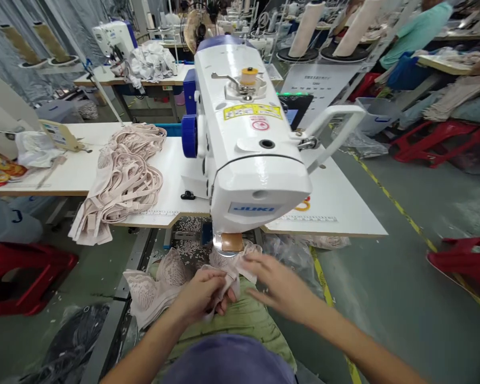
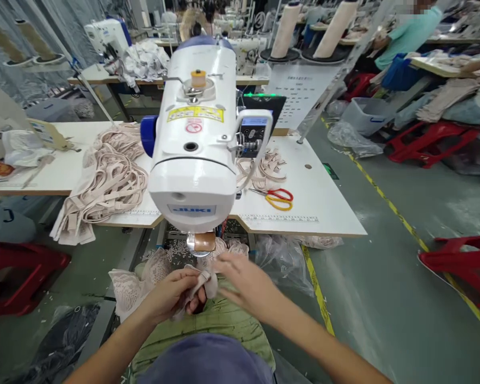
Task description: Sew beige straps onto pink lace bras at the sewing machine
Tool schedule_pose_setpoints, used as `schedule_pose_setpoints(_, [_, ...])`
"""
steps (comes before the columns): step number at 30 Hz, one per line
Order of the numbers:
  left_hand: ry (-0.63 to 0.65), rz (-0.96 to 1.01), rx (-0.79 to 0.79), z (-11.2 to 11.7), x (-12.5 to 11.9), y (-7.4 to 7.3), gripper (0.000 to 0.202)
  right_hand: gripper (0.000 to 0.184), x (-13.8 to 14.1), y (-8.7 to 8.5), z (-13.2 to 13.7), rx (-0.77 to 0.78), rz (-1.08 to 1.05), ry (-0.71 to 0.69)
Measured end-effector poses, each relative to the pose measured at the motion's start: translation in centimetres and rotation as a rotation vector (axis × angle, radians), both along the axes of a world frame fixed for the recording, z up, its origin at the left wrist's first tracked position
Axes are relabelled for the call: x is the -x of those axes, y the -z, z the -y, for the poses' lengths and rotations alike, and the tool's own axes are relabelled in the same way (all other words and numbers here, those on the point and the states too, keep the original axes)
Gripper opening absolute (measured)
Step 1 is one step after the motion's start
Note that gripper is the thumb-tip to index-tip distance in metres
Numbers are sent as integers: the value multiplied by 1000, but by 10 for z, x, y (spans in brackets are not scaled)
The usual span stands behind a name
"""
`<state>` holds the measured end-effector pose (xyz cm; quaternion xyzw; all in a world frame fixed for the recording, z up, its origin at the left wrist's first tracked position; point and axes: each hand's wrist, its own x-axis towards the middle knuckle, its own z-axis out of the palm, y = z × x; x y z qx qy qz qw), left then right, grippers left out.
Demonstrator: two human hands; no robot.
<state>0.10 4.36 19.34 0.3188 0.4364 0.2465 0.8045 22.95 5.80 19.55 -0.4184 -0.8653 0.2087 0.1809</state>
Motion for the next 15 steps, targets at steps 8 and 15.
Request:
schedule_pose_setpoints(8, [-123,-643,-683,14,17,15,25,25,1,35,8,219,-221,246])
schedule_pose_setpoints(15, [-174,117,-114,56,-28,71,98,28,20,26,12,1038,-1119,698])
